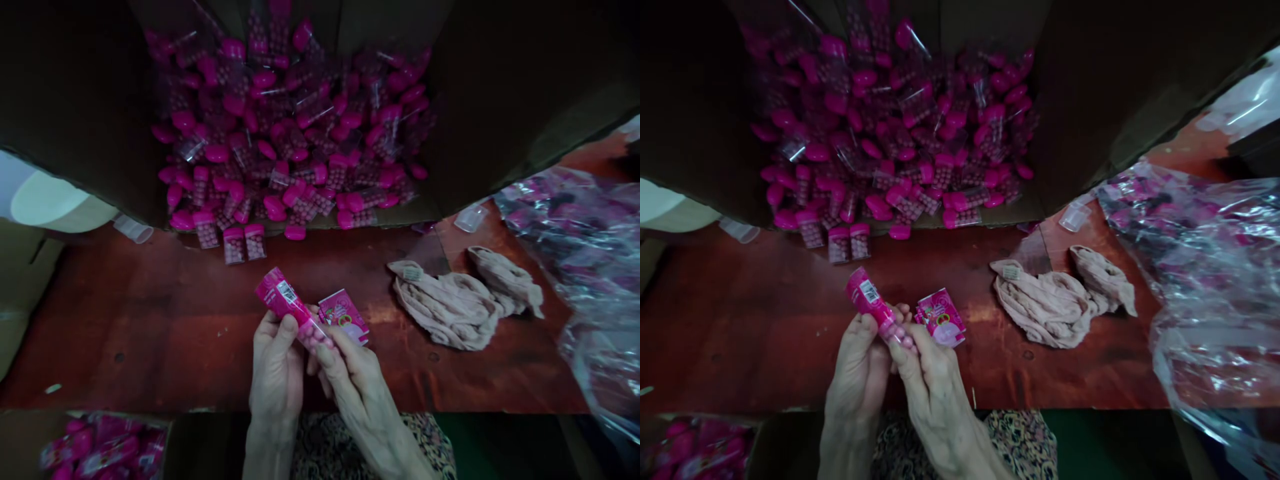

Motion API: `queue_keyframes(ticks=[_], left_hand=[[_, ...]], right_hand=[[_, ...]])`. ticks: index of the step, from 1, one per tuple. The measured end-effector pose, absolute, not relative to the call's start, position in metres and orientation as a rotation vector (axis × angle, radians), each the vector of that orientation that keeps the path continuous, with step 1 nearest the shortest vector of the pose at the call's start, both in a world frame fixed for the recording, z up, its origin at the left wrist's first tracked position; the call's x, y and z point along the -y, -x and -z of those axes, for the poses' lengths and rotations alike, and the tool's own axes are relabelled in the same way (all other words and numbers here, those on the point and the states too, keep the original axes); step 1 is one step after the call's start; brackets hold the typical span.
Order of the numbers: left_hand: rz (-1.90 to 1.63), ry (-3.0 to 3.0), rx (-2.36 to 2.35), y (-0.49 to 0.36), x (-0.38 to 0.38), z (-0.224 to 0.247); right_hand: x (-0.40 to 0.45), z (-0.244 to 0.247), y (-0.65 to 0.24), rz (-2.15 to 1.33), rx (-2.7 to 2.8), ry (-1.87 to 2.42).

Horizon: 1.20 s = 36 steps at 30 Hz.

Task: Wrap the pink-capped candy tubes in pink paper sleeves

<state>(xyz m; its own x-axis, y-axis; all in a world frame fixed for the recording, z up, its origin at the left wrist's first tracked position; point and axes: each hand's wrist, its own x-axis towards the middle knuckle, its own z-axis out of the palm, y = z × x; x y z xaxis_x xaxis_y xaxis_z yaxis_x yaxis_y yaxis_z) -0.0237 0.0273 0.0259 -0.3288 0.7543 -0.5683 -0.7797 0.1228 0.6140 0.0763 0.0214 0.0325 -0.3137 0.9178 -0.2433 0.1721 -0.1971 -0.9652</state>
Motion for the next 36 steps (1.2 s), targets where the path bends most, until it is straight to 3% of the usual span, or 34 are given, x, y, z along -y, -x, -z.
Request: queue_keyframes(ticks=[5, 19, 29, 36], left_hand=[[-1.494, 0.016, -1.093, 0.018, -0.026, -0.036], [-1.469, -0.054, -1.143, 0.006, -0.013, -0.036], [-1.391, -0.066, -0.909, 0.022, -0.021, -0.03], [-1.41, -0.125, -1.059, 0.015, -0.022, -0.033]], right_hand=[[-0.019, -0.027, -0.075, -1.164, 1.724, 1.303], [-0.015, -0.029, -0.064, -0.879, 1.701, 1.308], [-0.024, -0.028, -0.064, -1.049, 1.743, 1.314], [-0.014, -0.027, -0.066, -1.058, 1.712, 1.36]])
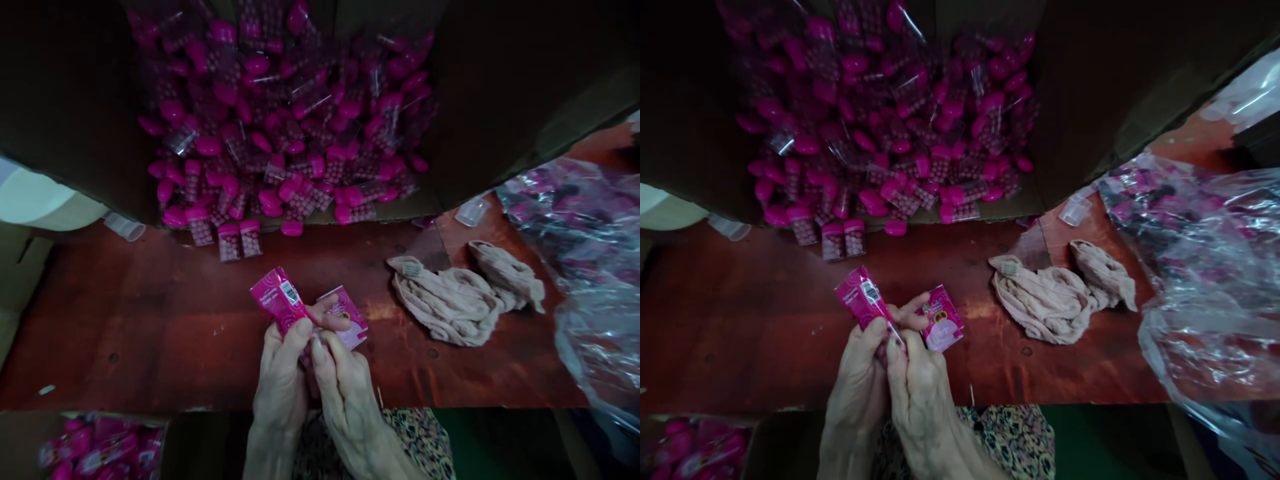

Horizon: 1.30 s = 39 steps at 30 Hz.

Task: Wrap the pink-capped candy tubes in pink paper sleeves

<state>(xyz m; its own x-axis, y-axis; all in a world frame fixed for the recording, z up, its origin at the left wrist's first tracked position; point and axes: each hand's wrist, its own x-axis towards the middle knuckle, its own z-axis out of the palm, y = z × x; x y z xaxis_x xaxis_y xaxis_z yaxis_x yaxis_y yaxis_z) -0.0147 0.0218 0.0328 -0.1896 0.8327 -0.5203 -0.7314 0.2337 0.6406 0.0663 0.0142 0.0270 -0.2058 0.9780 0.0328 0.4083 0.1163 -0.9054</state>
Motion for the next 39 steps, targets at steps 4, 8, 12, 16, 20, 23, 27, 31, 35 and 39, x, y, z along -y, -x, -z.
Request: queue_keyframes(ticks=[4, 8, 12, 16, 20, 23, 27, 31, 35, 39], left_hand=[[-1.398, -0.199, -1.064, 0.012, -0.017, -0.035], [-1.327, -0.259, -1.142, 0.014, -0.016, -0.036], [-1.394, -0.3, -1.219, 0.018, -0.019, -0.036], [-1.337, -0.319, -1.339, 0.023, -0.017, -0.035], [-1.177, -0.409, -1.197, 0.023, -0.012, -0.031], [-1.155, -0.409, -1.105, 0.02, -0.01, -0.028], [-1.212, -0.37, -1.051, 0.017, -0.008, -0.025], [-1.204, -0.343, -1.008, 0.016, -0.008, -0.022], [-1.198, -0.289, -1.0, 0.013, -0.008, -0.022], [-1.228, -0.305, -1.099, 0.009, -0.007, -0.028]], right_hand=[[-0.011, -0.028, -0.065, -1.132, 1.649, 1.308], [-0.016, -0.026, -0.062, -1.241, 1.5, 1.298], [-0.025, -0.03, -0.069, -1.259, 1.578, 1.323], [-0.043, -0.037, -0.083, -0.978, 1.561, 1.412], [-0.062, -0.038, -0.085, -1.283, 1.373, 1.28], [-0.063, -0.034, -0.079, -1.58, 1.095, 1.217], [-0.057, -0.029, -0.075, -1.707, 0.764, 1.206], [-0.056, -0.031, -0.074, -1.777, 0.521, 1.139], [-0.05, -0.035, -0.073, -1.589, 0.749, 1.252], [-0.042, -0.038, -0.072, -0.972, 1.243, 1.367]])
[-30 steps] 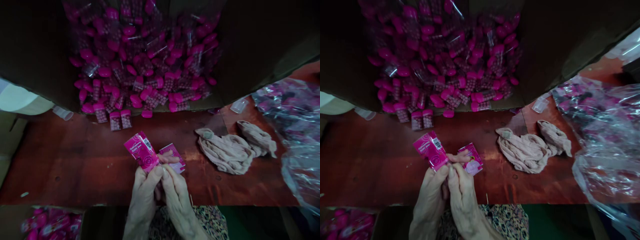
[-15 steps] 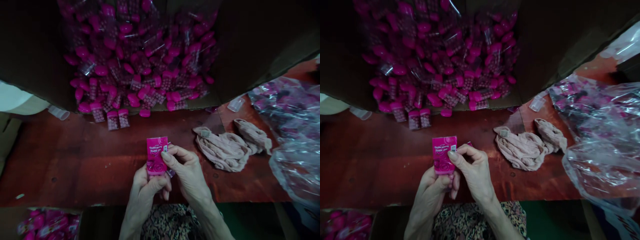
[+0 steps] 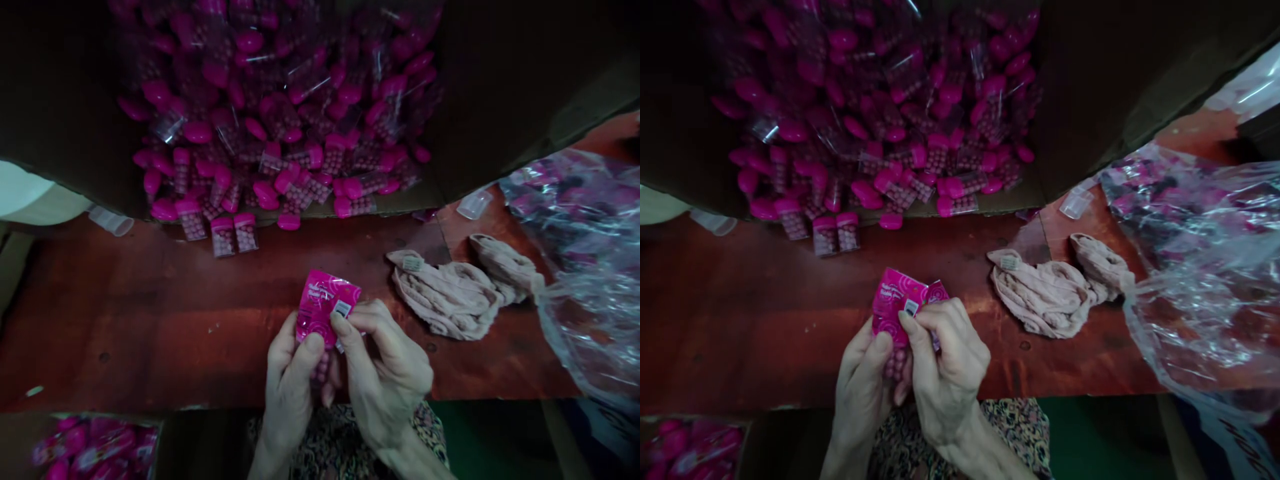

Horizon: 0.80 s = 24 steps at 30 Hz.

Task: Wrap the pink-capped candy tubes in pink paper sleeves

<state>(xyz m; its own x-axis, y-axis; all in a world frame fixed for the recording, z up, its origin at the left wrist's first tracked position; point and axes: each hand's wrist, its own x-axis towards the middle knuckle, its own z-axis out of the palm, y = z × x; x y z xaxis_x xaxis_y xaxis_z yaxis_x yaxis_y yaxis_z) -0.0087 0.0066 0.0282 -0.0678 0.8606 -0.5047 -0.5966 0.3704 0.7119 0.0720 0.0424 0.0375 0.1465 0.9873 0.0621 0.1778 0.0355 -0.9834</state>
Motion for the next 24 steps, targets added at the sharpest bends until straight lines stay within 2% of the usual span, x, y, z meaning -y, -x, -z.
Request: queue_keyframes(ticks=[1, 6, 10, 15, 24], left_hand=[[-1.232, -0.321, -1.129, 0.008, -0.007, -0.029], [-1.259, -0.24, -1.117, 0.009, -0.014, -0.026], [-1.438, 0.045, -1.194, 0.011, -0.024, -0.024], [-1.428, 0.266, -1.073, 0.012, -0.027, -0.032], [-1.531, -0.123, -1.179, 0.024, -0.027, -0.035]], right_hand=[[-0.043, -0.038, -0.072, -0.948, 1.271, 1.363], [-0.048, -0.035, -0.076, -1.317, 1.066, 1.386], [-0.038, -0.034, -0.073, -1.155, 1.297, 1.385], [-0.024, -0.028, -0.061, -1.13, 1.667, 1.443], [-0.018, -0.034, -0.074, -1.269, 1.71, 1.523]])
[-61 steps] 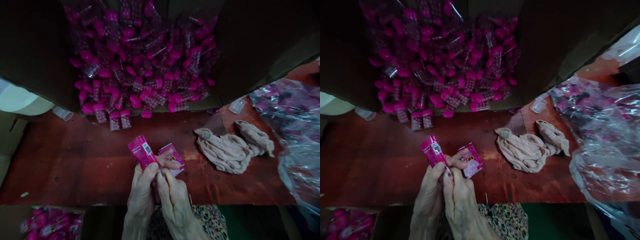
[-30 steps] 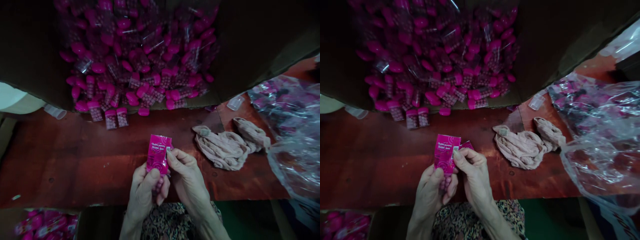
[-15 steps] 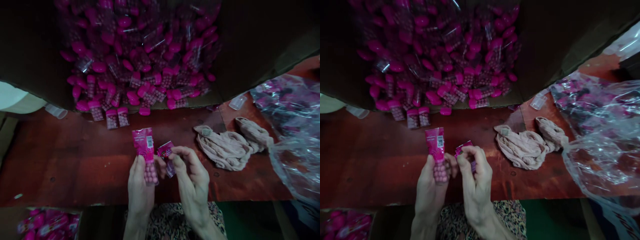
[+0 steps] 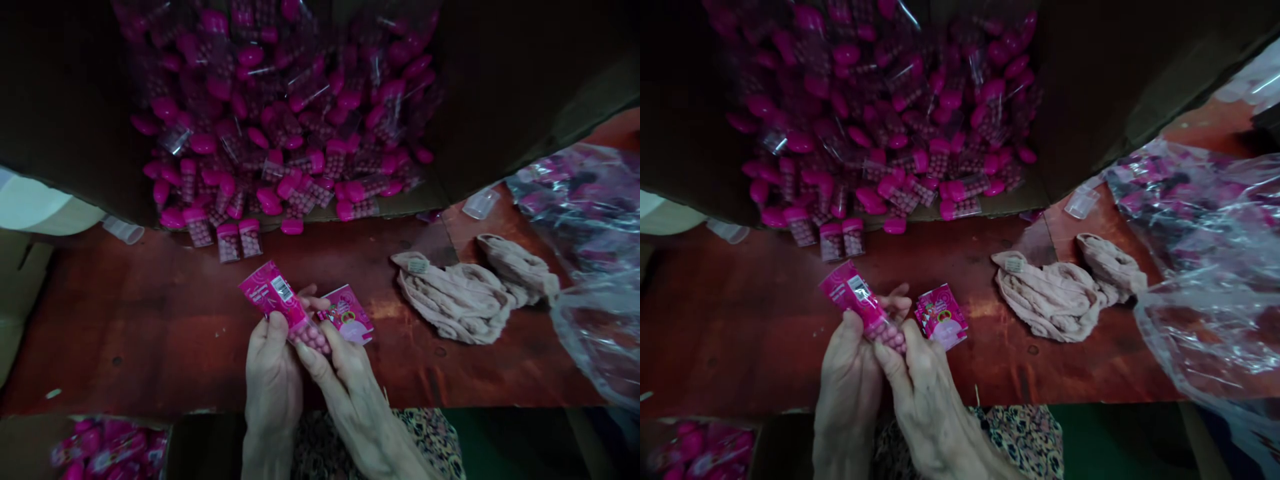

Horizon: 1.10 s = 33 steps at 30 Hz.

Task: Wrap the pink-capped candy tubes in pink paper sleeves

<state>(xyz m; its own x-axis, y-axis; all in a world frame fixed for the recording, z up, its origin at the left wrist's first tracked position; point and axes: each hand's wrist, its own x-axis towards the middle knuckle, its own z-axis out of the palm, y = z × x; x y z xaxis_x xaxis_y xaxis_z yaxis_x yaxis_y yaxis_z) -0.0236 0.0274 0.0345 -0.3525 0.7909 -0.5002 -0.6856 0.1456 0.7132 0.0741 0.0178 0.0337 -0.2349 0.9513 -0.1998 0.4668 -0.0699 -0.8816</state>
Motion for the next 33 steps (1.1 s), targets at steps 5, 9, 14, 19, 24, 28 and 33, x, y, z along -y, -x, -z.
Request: queue_keyframes(ticks=[5, 9, 14, 19, 24, 28, 33], left_hand=[[-1.458, -0.024, -1.126, 0.01, -0.021, -0.04], [-1.441, -0.022, -1.068, 0.008, -0.014, -0.039], [-1.415, -0.029, -1.068, 0.015, -0.012, -0.039], [-1.448, -0.098, -1.079, 0.019, -0.016, -0.037], [-1.413, -0.156, -1.066, 0.013, -0.014, -0.035], [-1.399, -0.074, -1.023, 0.012, -0.009, -0.035], [-1.452, -0.084, -1.159, 0.018, -0.012, -0.033]], right_hand=[[-0.008, -0.033, -0.075, -1.177, 1.7, 1.571], [-0.004, -0.028, -0.074, -1.174, 1.686, 1.583], [-0.014, -0.037, -0.074, -1.361, 1.624, 1.56], [-0.021, -0.041, -0.071, -1.471, 1.623, 1.433], [-0.011, -0.035, -0.07, -1.299, 1.697, 1.452], [-0.007, -0.035, -0.068, -1.162, 1.799, 1.409], [-0.018, -0.026, -0.064, -0.738, 1.951, 1.26]])
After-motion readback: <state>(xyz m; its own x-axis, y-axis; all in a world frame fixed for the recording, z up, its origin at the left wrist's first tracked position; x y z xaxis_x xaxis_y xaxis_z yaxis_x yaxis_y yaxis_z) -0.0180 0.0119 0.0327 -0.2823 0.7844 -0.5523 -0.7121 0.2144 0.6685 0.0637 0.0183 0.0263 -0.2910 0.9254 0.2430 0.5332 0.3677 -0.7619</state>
